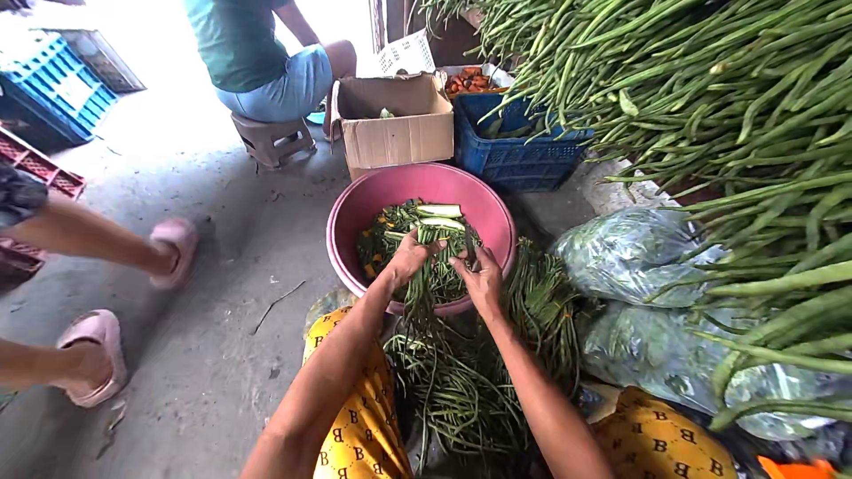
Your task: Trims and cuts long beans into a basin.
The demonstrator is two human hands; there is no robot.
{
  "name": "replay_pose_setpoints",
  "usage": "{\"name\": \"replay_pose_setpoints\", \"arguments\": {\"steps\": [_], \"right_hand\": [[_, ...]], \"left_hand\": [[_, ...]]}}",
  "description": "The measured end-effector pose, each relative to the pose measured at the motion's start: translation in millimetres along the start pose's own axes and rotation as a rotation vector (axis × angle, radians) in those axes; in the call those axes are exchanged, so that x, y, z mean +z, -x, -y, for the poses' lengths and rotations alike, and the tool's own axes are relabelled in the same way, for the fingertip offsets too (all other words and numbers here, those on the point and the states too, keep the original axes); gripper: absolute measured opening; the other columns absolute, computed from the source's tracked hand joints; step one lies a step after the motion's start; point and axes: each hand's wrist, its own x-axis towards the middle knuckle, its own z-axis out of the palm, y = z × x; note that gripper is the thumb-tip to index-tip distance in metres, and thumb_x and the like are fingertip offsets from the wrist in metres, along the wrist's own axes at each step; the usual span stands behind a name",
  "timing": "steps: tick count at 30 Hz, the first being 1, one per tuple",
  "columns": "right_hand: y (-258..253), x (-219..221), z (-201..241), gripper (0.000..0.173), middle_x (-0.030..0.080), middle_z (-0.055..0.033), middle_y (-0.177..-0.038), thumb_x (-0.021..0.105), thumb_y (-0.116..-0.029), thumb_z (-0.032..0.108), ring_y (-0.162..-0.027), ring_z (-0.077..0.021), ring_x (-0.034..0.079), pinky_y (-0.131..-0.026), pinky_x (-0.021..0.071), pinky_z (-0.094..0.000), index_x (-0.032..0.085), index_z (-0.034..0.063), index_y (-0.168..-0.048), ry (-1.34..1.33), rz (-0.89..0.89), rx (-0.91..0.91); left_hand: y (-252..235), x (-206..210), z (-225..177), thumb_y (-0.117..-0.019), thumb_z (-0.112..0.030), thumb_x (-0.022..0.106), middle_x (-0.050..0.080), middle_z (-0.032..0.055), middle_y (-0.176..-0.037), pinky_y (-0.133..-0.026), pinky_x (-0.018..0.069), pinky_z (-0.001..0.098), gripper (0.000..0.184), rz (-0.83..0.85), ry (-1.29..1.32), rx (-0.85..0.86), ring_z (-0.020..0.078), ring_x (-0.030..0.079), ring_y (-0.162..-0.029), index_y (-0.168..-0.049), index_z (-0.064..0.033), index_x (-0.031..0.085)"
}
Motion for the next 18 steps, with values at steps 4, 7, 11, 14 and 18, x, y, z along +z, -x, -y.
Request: {"name": "replay_pose_setpoints", "arguments": {"steps": [4,7,11,14,18], "right_hand": [[-2.5,2.3,11.7,0.036,0.071,-0.0226,-0.107,0.079,-0.0897,0.028,-0.102,-0.0373,0.067,-0.093,0.0503,-0.0567,0.074,-0.0028,-0.108,0.165,0.039,0.1],[-4.0,3.8,13.2,0.035,0.072,-0.0214,-0.104,0.079,-0.091,0.026,-0.099,-0.0343,0.068,-0.093,0.0501,-0.0537,0.074,-0.0013,-0.112,0.109,0.064,0.154],[-8.2,2.4,10.8,0.03,0.072,-0.0196,-0.104,0.075,-0.0947,0.025,-0.1,-0.0319,0.068,-0.094,0.0498,-0.0517,0.074,0.0014,-0.113,0.095,0.125,0.185],[-8.3,0.3,14.1,0.031,0.072,-0.0211,-0.102,0.068,-0.098,0.026,-0.098,-0.0339,0.068,-0.091,0.0504,-0.0535,0.073,-0.0006,-0.113,0.169,0.159,0.156],[-8.0,-0.1,19.0,0.03,0.07,-0.0193,-0.094,0.067,-0.0962,0.024,-0.09,-0.0314,0.066,-0.085,0.0504,-0.0518,0.072,-0.0018,-0.11,0.183,0.155,0.208]], "left_hand": [[-0.4,2.4,-1.1,-0.0961,-0.003,0.069,0.066,0.0046,-0.088,-0.06,0.0524,0.0232,0.029,-0.017,0.004,-0.008,0.0079,0.059,-0.063,-0.123,-0.0015,0.058],[0.2,0.3,-1.1,-0.0959,-0.003,0.068,0.066,0.0036,-0.086,-0.059,0.0521,0.0229,0.024,-0.037,0.022,-0.016,0.0075,0.059,-0.063,-0.118,-0.0018,0.06],[1.6,0.0,-3.6,-0.0954,0.0,0.068,0.066,0.0042,-0.086,-0.059,0.0518,0.0224,0.022,-0.056,0.048,-0.039,0.0075,0.058,-0.064,-0.116,-0.0001,0.06],[0.8,1.1,-3.1,-0.0958,-0.001,0.068,0.066,0.005,-0.087,-0.059,0.0516,0.0237,0.027,-0.068,0.047,-0.047,0.0081,0.058,-0.063,-0.12,-0.0002,0.058],[-0.6,4.2,-0.9,-0.095,0.0,0.068,0.066,0.0042,-0.084,-0.056,0.051,0.0222,0.025,-0.099,0.083,-0.048,0.0075,0.057,-0.059,-0.118,-0.0002,0.059]]}}
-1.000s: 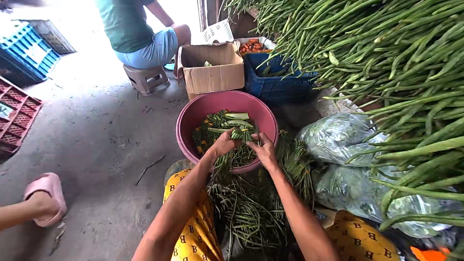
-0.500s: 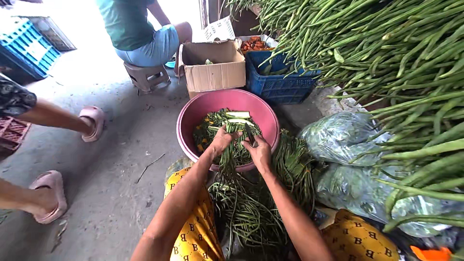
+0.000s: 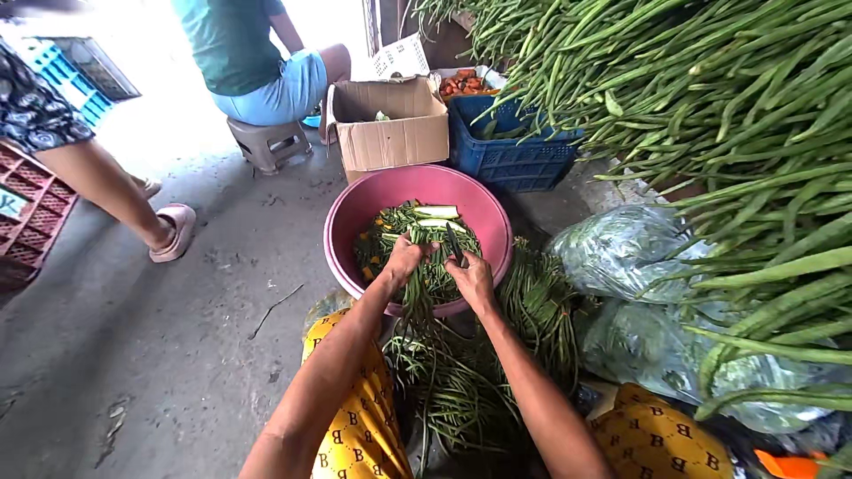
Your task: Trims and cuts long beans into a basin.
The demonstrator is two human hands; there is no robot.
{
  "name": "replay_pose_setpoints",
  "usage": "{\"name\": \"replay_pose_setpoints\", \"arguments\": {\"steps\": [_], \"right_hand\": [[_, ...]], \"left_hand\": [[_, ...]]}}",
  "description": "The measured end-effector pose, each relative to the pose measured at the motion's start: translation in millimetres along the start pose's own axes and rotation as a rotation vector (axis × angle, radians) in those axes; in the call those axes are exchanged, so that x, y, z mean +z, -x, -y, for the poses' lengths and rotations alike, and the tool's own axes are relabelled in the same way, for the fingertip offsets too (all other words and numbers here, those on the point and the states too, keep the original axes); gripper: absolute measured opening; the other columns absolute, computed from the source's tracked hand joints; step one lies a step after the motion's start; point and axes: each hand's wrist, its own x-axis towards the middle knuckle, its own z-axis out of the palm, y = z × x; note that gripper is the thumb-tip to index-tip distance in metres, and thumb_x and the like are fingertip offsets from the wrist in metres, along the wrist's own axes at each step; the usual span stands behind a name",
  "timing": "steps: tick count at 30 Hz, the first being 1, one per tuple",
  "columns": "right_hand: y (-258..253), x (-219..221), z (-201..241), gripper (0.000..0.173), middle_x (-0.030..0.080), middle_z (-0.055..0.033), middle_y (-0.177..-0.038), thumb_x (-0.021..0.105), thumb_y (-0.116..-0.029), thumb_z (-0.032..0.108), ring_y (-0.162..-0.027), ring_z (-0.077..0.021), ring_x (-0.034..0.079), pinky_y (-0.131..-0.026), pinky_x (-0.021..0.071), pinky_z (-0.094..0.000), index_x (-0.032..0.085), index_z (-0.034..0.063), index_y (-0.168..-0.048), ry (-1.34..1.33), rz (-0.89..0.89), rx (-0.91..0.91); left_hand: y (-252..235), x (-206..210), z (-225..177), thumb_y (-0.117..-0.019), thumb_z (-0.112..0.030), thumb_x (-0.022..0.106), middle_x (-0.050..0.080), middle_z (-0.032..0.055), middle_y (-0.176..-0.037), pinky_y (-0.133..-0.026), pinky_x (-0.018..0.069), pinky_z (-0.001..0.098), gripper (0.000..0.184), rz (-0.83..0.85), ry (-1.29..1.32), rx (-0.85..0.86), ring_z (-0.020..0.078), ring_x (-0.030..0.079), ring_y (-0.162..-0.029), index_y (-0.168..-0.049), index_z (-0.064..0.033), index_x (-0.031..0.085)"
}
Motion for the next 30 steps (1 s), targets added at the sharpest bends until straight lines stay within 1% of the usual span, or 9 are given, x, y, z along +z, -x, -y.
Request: {"name": "replay_pose_setpoints", "arguments": {"steps": [9,12,15,17,19,21,25,28,30], "right_hand": [[6.6,0.9,-6.9,0.033,0.068,-0.0172,-0.094,0.064,-0.0968,0.028,-0.088,-0.0288,0.064,-0.084,0.0495,-0.0502,0.071,-0.0017,-0.11,0.044,0.11,0.071],[22.3,5.1,-26.5,0.033,0.07,-0.0184,-0.1,0.067,-0.0949,0.024,-0.09,-0.0286,0.068,-0.086,0.0537,-0.0486,0.07,-0.0014,-0.115,-0.014,0.174,0.108],[41.5,0.6,-45.4,0.031,0.07,-0.0169,-0.107,0.072,-0.0939,0.021,-0.09,-0.0254,0.069,-0.083,0.0568,-0.0443,0.069,0.0006,-0.117,-0.081,0.299,0.164],[48.6,-4.2,-48.4,0.035,0.07,-0.0185,-0.113,0.072,-0.0952,0.021,-0.093,-0.0256,0.069,-0.085,0.057,-0.0434,0.068,-0.0018,-0.122,-0.135,0.218,0.116],[47.0,-7.4,-42.9,0.033,0.071,-0.0204,-0.114,0.066,-0.099,0.021,-0.099,-0.028,0.071,-0.091,0.056,-0.0447,0.069,-0.0031,-0.122,-0.124,-0.006,-0.005],[38.2,-10.8,-28.2,0.032,0.071,-0.0254,-0.116,0.064,-0.1001,0.018,-0.108,-0.0363,0.069,-0.099,0.0512,-0.051,0.071,-0.0054,-0.12,-0.072,-0.179,-0.14],[19.7,-11.4,-11.7,0.027,0.072,-0.0249,-0.114,0.065,-0.0978,0.011,-0.104,-0.0409,0.07,-0.092,0.0527,-0.0577,0.073,-0.0024,-0.12,0.063,-0.258,-0.27],[14.2,-5.3,-15.0,0.032,0.072,-0.0206,-0.117,0.065,-0.0968,0.011,-0.101,-0.0395,0.071,-0.088,0.0549,-0.0566,0.072,0.0065,-0.127,0.153,-0.235,-0.306],[14.7,0.9,-21.2,0.037,0.072,-0.0202,-0.119,0.065,-0.0943,0.008,-0.095,-0.04,0.073,-0.082,0.0568,-0.0569,0.071,0.0084,-0.13,0.204,-0.228,-0.354]], "left_hand": [[-1.6,-1.3,-0.1,-0.0983,-0.003,0.065,0.065,0.0042,-0.081,-0.055,0.0514,0.0241,0.022,-0.062,0.089,-0.044,0.0088,0.057,-0.058,-0.119,-0.0014,0.058],[-3.9,-8.2,-3.5,-0.0995,-0.006,0.064,0.064,0.0033,-0.079,-0.054,0.0513,0.0242,0.019,-0.078,0.146,-0.054,0.0088,0.056,-0.057,-0.117,-0.004,0.057],[-2.6,-10.2,-3.8,-0.0988,-0.005,0.064,0.065,0.0038,-0.079,-0.053,0.051,0.0236,0.018,-0.056,0.137,-0.065,0.0086,0.056,-0.056,-0.115,-0.0033,0.058],[-0.7,-8.4,-4.9,-0.098,-0.003,0.065,0.066,0.0034,-0.08,-0.054,0.0511,0.0232,0.017,-0.004,0.073,-0.057,0.0083,0.057,-0.057,-0.114,-0.0033,0.059],[2.6,-2.8,-4.8,-0.0977,-0.004,0.066,0.066,0.0029,-0.083,-0.057,0.0518,0.0228,0.019,0.07,-0.016,-0.042,0.0075,0.057,-0.06,-0.116,-0.0025,0.059],[5.0,4.0,-4.9,-0.0966,-0.003,0.068,0.066,0.0036,-0.085,-0.06,0.0527,0.0226,0.021,0.131,-0.1,-0.016,0.007,0.059,-0.063,-0.116,0.0002,0.06],[6.3,10.6,-5.1,-0.096,-0.001,0.067,0.066,0.0059,-0.094,-0.068,0.0537,0.0243,0.026,0.231,-0.204,-0.006,0.008,0.061,-0.073,-0.121,0.0026,0.059],[6.2,8.6,-4.8,-0.0957,0.001,0.066,0.067,0.0064,-0.095,-0.068,0.0541,0.0243,0.025,0.244,-0.21,0.007,0.0084,0.062,-0.074,-0.12,0.0028,0.06],[8.7,6.2,-6.7,-0.0945,0.005,0.064,0.066,0.0061,-0.093,-0.068,0.0535,0.0237,0.023,0.231,-0.229,0.008,0.0077,0.061,-0.073,-0.117,0.0033,0.06]]}}
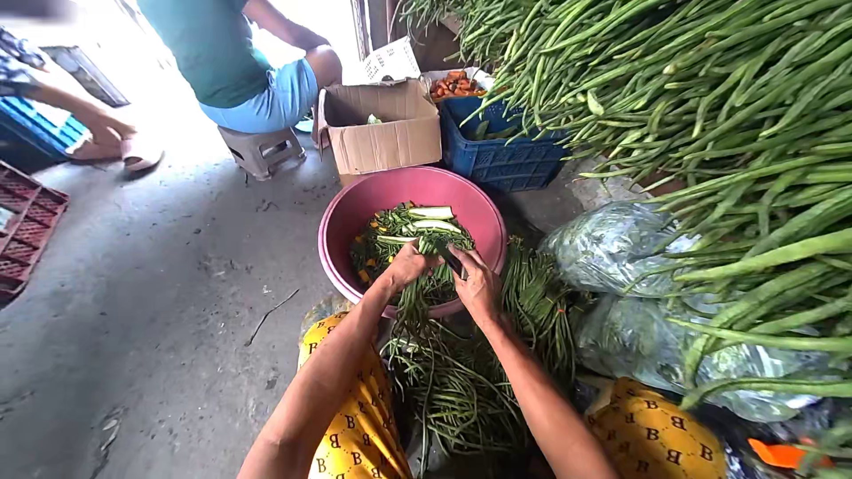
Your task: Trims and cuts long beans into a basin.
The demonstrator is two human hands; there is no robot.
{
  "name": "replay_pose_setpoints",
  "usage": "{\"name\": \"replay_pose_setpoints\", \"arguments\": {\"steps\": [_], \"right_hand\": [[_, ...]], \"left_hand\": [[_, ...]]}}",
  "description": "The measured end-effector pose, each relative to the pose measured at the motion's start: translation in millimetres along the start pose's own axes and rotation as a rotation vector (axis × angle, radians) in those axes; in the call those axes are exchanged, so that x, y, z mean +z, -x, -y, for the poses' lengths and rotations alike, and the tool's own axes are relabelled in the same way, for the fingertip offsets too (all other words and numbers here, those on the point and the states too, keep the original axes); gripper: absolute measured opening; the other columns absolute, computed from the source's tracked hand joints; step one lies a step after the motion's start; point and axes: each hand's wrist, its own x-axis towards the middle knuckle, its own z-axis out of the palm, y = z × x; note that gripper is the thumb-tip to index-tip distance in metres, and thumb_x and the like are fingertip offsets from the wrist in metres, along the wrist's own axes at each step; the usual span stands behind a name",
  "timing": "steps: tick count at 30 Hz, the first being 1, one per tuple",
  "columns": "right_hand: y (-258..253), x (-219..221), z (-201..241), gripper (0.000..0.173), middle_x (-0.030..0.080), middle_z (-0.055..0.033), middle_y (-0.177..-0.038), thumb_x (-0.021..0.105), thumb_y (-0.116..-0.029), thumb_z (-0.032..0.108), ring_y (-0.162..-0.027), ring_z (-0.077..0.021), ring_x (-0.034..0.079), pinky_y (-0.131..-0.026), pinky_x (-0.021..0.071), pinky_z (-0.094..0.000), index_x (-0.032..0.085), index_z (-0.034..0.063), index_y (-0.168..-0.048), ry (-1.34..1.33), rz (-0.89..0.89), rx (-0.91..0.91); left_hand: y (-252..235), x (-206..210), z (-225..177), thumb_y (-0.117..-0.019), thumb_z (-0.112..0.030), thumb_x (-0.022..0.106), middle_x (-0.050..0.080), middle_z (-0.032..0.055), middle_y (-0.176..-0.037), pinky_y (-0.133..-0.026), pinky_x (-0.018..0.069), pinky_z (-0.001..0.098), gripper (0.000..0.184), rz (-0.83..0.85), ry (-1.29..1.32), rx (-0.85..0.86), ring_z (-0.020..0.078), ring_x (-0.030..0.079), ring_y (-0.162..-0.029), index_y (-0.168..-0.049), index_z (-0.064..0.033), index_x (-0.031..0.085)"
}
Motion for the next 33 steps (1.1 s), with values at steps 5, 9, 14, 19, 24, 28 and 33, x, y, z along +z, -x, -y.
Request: {"name": "replay_pose_setpoints", "arguments": {"steps": [5,9,14,19,24,28,33], "right_hand": [[9.6,12.2,-5.5,0.036,0.075,-0.0192,-0.109,0.071,-0.0864,0.003,-0.082,-0.0389,0.075,-0.07,0.0589,-0.0559,0.075,0.0059,-0.122,0.058,-0.107,-0.132],[8.7,12.0,-5.2,0.024,0.076,-0.0196,-0.104,0.073,-0.086,0.003,-0.084,-0.0378,0.075,-0.072,0.0595,-0.0545,0.077,0.0006,-0.11,-0.006,-0.161,-0.129],[-6.7,-12.2,-1.7,0.034,0.07,-0.0281,-0.112,0.062,-0.1018,0.021,-0.104,-0.0413,0.068,-0.095,0.0504,-0.0562,0.068,-0.0085,-0.118,-0.078,0.186,0.111],[-12.3,-16.6,-9.4,0.038,0.07,-0.0242,-0.115,0.068,-0.097,0.021,-0.109,-0.0362,0.067,-0.099,0.0501,-0.0529,0.065,-0.0057,-0.124,-0.183,0.239,0.133],[-11.5,-20.4,-5.0,0.038,0.07,-0.0243,-0.116,0.068,-0.0966,0.023,-0.109,-0.0377,0.068,-0.097,0.05,-0.055,0.068,-0.0049,-0.122,-0.103,0.248,0.135],[-11.1,-18.6,-6.4,0.037,0.07,-0.0236,-0.114,0.069,-0.0942,0.022,-0.108,-0.0367,0.068,-0.097,0.0503,-0.0542,0.068,-0.0049,-0.119,-0.13,0.215,0.165],[-1.8,-28.6,-16.9,0.031,0.071,-0.0223,-0.101,0.067,-0.0934,0.016,-0.095,-0.031,0.069,-0.088,0.0535,-0.0479,0.069,-0.0061,-0.114,-0.224,0.125,0.178]], "left_hand": [[3.4,-2.9,2.1,-0.0931,0.007,0.061,0.064,0.0052,-0.088,-0.066,0.0529,0.0241,0.025,-0.023,-0.034,0.007,0.0074,0.06,-0.069,-0.118,0.0031,0.059],[2.8,-2.3,1.0,-0.0927,0.004,0.066,0.065,0.0055,-0.089,-0.068,0.0531,0.0247,0.024,-0.019,-0.076,0.003,0.0079,0.06,-0.071,-0.116,0.0027,0.06],[-2.4,-5.3,2.2,-0.0933,-0.002,0.072,0.066,0.0079,-0.095,-0.07,0.0538,0.026,0.029,-0.001,-0.1,0.0,0.0095,0.061,-0.074,-0.119,0.0024,0.061],[-2.6,-3.4,1.5,-0.0937,-0.005,0.072,0.066,0.0088,-0.099,-0.073,0.0546,0.0273,0.032,0.035,-0.141,-0.004,0.0103,0.062,-0.078,-0.122,0.0018,0.06],[-3.9,-3.1,3.8,-0.0938,-0.007,0.072,0.067,0.0078,-0.097,-0.073,0.0544,0.0284,0.032,0.068,-0.183,0.001,0.0105,0.063,-0.076,-0.122,0.0007,0.06],[-3.8,-2.9,3.6,-0.0952,-0.008,0.071,0.067,0.0081,-0.097,-0.074,0.0542,0.029,0.03,0.115,-0.204,-0.006,0.0108,0.062,-0.076,-0.122,0.0008,0.061],[0.0,-3.7,1.3,-0.097,-0.005,0.067,0.066,0.006,-0.096,-0.071,0.0532,0.0245,0.028,0.128,-0.15,-0.017,0.0071,0.06,-0.073,-0.123,0.0026,0.059]]}}
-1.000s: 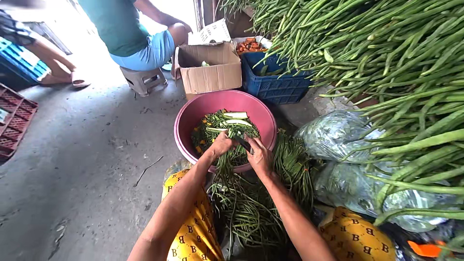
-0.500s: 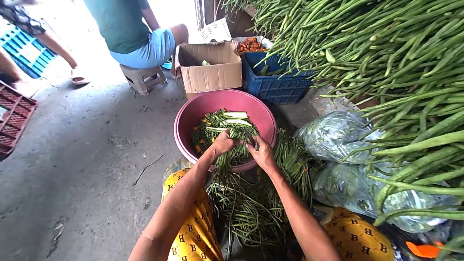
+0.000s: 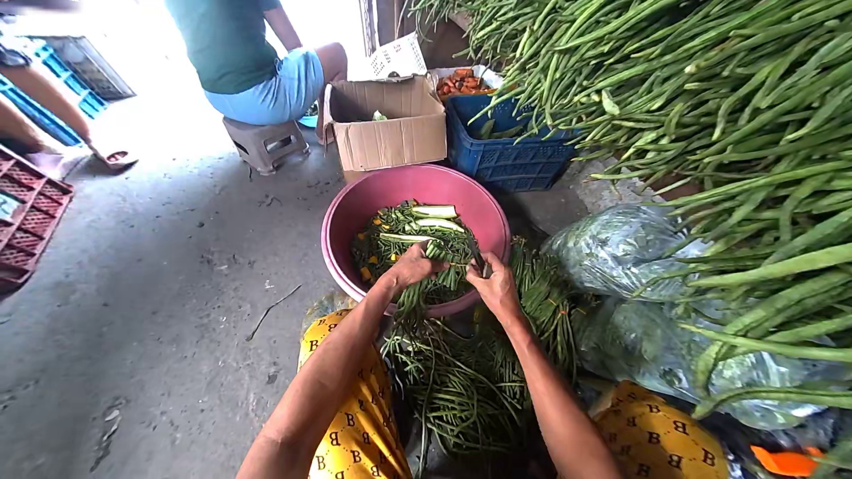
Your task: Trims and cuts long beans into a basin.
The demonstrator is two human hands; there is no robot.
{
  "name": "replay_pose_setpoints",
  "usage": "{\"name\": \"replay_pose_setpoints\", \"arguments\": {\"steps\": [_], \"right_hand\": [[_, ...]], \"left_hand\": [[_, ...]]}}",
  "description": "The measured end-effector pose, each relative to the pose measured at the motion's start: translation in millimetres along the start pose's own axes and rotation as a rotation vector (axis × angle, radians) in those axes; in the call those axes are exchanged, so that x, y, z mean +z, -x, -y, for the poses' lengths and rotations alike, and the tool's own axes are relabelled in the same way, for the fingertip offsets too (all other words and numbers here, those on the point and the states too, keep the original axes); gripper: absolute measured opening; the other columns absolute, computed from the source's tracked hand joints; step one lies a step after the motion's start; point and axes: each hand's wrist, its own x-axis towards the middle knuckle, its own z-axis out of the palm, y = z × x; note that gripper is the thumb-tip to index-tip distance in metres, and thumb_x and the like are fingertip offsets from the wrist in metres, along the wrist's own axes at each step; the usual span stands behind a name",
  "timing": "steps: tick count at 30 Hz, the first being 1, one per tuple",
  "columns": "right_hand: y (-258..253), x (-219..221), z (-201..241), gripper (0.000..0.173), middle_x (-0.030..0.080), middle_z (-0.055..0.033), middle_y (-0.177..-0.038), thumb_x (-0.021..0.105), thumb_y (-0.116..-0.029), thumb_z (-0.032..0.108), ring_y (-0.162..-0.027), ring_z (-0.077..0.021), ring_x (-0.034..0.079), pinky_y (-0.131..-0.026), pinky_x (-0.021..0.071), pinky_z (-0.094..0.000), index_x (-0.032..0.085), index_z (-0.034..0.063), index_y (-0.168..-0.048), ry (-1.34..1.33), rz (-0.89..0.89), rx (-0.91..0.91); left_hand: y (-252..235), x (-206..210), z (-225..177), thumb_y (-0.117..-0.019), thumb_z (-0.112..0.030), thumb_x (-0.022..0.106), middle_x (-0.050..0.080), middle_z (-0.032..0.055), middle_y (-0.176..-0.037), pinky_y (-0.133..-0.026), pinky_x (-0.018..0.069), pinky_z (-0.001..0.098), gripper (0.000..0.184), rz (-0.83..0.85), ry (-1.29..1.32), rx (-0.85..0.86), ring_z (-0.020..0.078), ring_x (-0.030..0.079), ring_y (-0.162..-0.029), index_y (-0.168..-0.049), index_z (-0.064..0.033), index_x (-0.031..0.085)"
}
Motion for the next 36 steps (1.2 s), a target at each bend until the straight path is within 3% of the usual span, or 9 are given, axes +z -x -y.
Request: {"name": "replay_pose_setpoints", "arguments": {"steps": [4,8,11,16,22,26,29,31,36], "right_hand": [[24.1,-19.2,-17.5,0.03,0.071,-0.0184,-0.1,0.061,-0.0941,0.019,-0.091,-0.0262,0.067,-0.085,0.0521,-0.0459,0.071,-0.0037,-0.11,0.068,0.273,0.021],[36.6,-16.2,-38.3,0.041,0.065,-0.023,-0.126,0.067,-0.0967,0.018,-0.117,-0.0326,0.064,-0.104,0.0483,-0.0483,0.062,-0.0036,-0.131,0.147,0.378,0.225],[39.2,-12.0,-41.3,0.04,0.065,-0.0231,-0.125,0.067,-0.0986,0.019,-0.111,-0.0319,0.066,-0.098,0.0514,-0.0475,0.06,-0.0034,-0.131,0.109,0.341,0.298],[26.7,-6.4,-22.0,0.052,0.066,-0.0273,-0.115,0.061,-0.1033,0.039,-0.098,-0.0352,0.068,-0.089,0.0555,-0.0512,0.062,-0.0068,-0.129,-0.04,0.196,0.345],[-10.2,-3.5,34.6,0.039,0.063,-0.0106,-0.091,0.069,-0.0983,0.021,-0.066,-0.0119,0.059,-0.062,0.0539,-0.0285,0.059,-0.0029,-0.128,-0.296,0.142,0.099],[-22.8,-21.2,69.1,0.046,0.066,-0.0274,-0.112,0.064,-0.0993,0.01,-0.1,-0.0384,0.068,-0.091,0.0532,-0.0543,0.047,-0.0064,-0.139,0.018,0.187,-0.108],[-17.6,-30.0,78.6,0.042,0.069,-0.0262,-0.113,0.061,-0.1016,0.013,-0.095,-0.0422,0.071,-0.082,0.0563,-0.0579,0.055,-0.0022,-0.141,0.224,-0.049,-0.436],[-17.5,-29.8,73.2,0.038,0.069,-0.0208,-0.097,0.059,-0.1018,0.017,-0.079,-0.0382,0.069,-0.065,0.0559,-0.0507,0.064,0.0087,-0.139,0.398,-0.208,-0.678],[-8.8,-24.0,55.9,0.044,0.069,-0.0204,-0.09,0.062,-0.097,0.008,-0.076,-0.041,0.068,-0.064,0.0537,-0.0521,0.067,0.0249,-0.137,0.683,-0.049,-0.723]], "left_hand": [[3.4,-1.4,-2.8,-0.0976,-0.001,0.064,0.065,0.0054,-0.093,-0.067,0.0518,0.0228,0.024,-0.064,0.06,-0.029,0.0067,0.059,-0.07,-0.121,0.002,0.059],[-6.5,-8.2,7.0,-0.1003,-0.016,0.066,0.068,0.0225,-0.111,-0.087,0.0554,0.052,0.04,-0.319,-0.141,-0.063,0.0323,0.068,-0.095,-0.135,-0.0001,0.055],[-9.0,-14.3,6.7,-0.1025,-0.025,0.063,0.067,0.0293,-0.115,-0.092,0.0501,0.0645,0.046,-0.448,-0.23,-0.116,0.0449,0.066,-0.105,-0.14,-0.001,0.051],[-3.3,-7.9,6.7,-0.1025,-0.017,0.064,0.068,0.0155,-0.101,-0.081,0.0568,0.0413,0.035,-0.316,-0.055,0.031,0.0215,0.067,-0.083,-0.131,0.0013,0.055],[4.0,0.9,3.1,-0.0976,-0.005,0.066,0.068,0.0002,-0.084,-0.076,0.0567,0.0241,0.022,-0.094,0.169,0.235,0.0053,0.065,-0.074,-0.117,0.001,0.06],[8.0,0.0,-4.3,-0.0973,-0.002,0.065,0.067,-0.0004,-0.081,-0.075,0.0562,0.0231,0.012,-0.086,0.239,0.247,0.0052,0.064,-0.073,-0.109,0.002,0.062],[9.7,-2.5,-6.8,-0.097,-0.004,0.067,0.066,-0.0011,-0.079,-0.073,0.0556,0.0219,0.013,-0.128,0.216,0.249,0.0039,0.063,-0.071,-0.108,0.0013,0.063],[9.7,-1.9,-5.7,-0.0963,-0.005,0.068,0.067,-0.0017,-0.081,-0.073,0.0554,0.0215,0.015,-0.148,0.162,0.275,0.0027,0.063,-0.071,-0.11,0.0004,0.064],[9.2,2.5,-4.5,-0.0936,0.001,0.065,0.067,0.0039,-0.09,-0.073,0.0544,0.0233,0.028,-0.157,0.049,0.299,0.0048,0.062,-0.074,-0.121,0.0028,0.061]]}}
